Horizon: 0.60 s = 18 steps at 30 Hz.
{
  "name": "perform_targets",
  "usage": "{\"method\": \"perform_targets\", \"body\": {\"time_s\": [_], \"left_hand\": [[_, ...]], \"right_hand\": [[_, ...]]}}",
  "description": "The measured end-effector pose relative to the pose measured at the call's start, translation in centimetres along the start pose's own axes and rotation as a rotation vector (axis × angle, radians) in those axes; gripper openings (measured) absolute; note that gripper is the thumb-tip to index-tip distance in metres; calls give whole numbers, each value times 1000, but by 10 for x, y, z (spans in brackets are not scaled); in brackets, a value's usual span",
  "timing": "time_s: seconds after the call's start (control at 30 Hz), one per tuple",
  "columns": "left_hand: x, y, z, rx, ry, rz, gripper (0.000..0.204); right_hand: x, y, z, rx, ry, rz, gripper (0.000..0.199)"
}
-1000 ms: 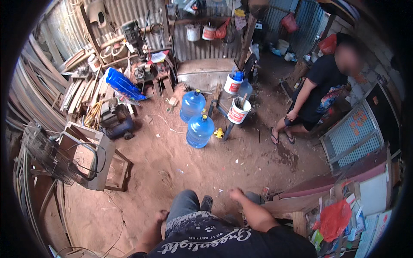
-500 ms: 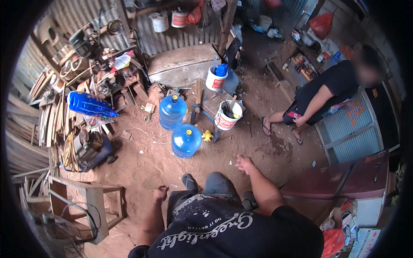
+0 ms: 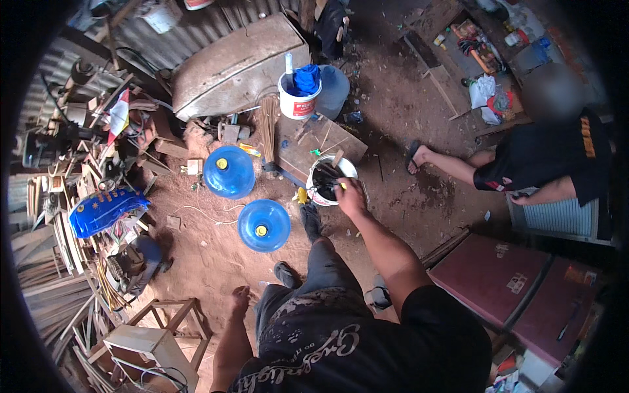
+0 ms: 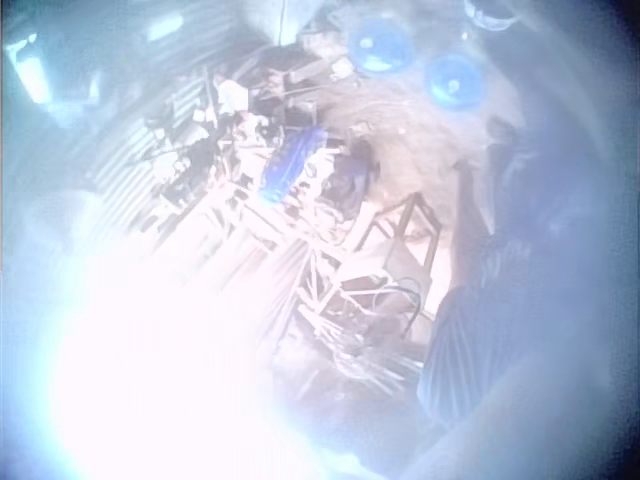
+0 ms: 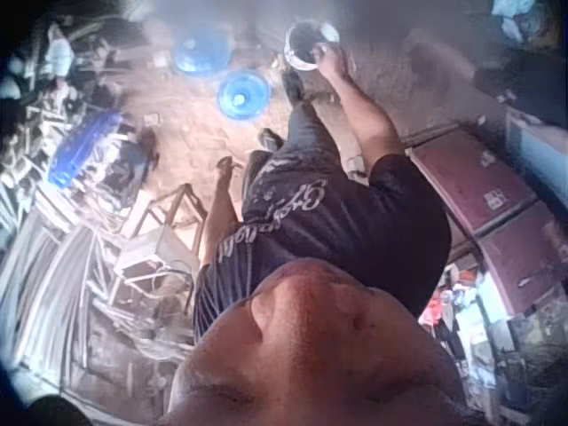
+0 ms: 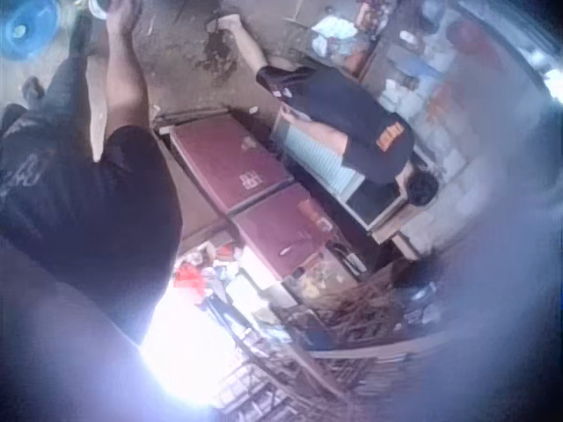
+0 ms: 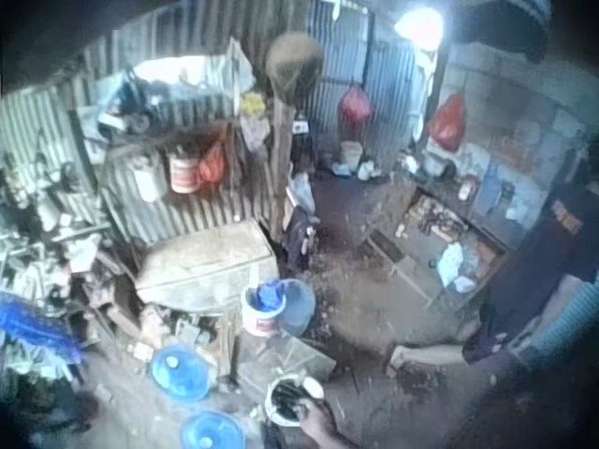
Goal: The person assembles wooden pieces by aligning them and hammering nails to secure the joints. They repeatedly pick up wood, position it, and use a hammer to drive nails into the wood.
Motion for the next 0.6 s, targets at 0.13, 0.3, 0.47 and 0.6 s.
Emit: {"method": "perform_targets", "body": {"time_s": [0.13, 0.3, 0.47, 0.6], "left_hand": [[0, 91, 55, 261, -54, 352, 54], [-18, 266, 88, 268, -42, 490, 53], [-12, 316, 108, 315, -117, 535, 55], [-20, 343, 143, 291, -330, 426, 62]], "right_hand": [[51, -11, 37, -384, -464, -36, 35], [81, 15, 59, -481, -762, -77, 48], [73, 5, 15, 39, -449, 93, 29], [58, 2, -26, 295, -406, 223, 34]]}}
Point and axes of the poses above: each hand's wrist, its own x-axis towards the middle knuckle, its own z-axis out of the palm, y = z × x, the point moved 2 cm from there along x, towards the middle knuckle, and after that the axes turned 6 degrees about x, right-handed, at the moved point
